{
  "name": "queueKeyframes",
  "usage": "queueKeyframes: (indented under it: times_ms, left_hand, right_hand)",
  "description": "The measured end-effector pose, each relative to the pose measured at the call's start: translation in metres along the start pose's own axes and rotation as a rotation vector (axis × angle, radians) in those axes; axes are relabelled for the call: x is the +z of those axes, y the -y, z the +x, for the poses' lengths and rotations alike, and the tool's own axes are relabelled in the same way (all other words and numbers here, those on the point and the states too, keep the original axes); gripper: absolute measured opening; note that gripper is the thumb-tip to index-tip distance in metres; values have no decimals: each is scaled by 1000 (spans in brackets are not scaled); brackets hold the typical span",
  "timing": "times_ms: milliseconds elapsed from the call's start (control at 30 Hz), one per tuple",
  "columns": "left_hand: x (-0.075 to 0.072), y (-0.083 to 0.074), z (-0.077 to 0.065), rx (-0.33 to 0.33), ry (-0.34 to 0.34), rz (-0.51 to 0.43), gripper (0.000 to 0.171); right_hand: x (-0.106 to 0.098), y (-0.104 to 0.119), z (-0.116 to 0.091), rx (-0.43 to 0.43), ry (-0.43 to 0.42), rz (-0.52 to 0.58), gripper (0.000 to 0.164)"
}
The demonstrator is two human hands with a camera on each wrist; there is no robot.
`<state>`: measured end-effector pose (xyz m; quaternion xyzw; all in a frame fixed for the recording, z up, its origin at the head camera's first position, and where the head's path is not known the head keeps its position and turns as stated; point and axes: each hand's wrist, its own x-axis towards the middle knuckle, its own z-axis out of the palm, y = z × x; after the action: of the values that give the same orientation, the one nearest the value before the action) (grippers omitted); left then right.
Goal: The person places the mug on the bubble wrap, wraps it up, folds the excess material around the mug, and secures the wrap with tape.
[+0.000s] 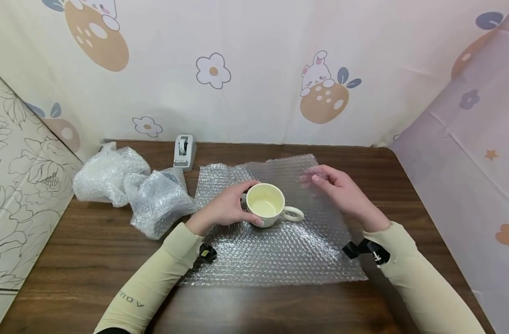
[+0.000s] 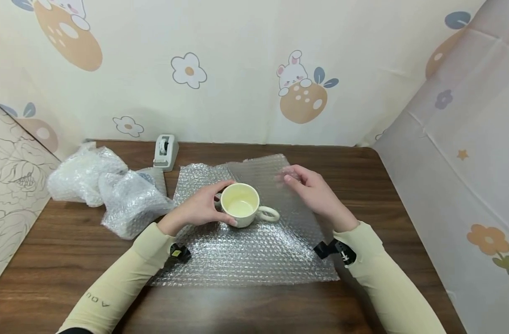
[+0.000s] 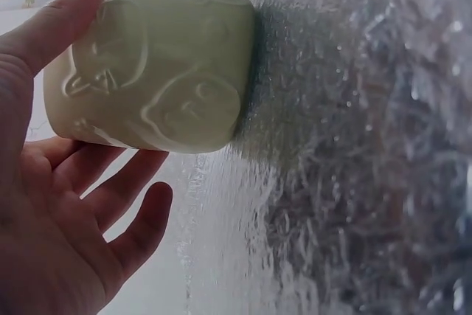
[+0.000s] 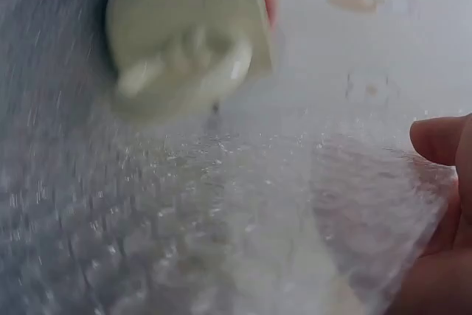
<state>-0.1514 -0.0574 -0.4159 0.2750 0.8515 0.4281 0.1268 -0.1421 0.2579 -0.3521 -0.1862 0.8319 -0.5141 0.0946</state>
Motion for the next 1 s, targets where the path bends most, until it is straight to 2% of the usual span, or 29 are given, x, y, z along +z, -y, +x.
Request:
queueKeyframes:
  times_ms: [200,467,700,833,933,1000]
  left_hand:
    - [1,1,1,-8,-4,15,101]
    - [-1,1,0,-19,7,7,101]
    - [-3,2,-1,-16,3,2,92]
    - [-3,1,-1,-25,12,19,97]
    - [-3,0,-1,-38,21,28,102]
    - [-3,0,0,-37,21,29,103]
  right_hand:
    - [19,25,-1,-15,81,-75,32]
    - [38,33,2,-81,182,-248,30]
    - [45,42,3,-136,348,-418,37]
    - [48,40,3,-266,403,-526,43]
    - [51,38,3,-410,406,-697,52]
    - [52,36,3,-476,402,-815,52]
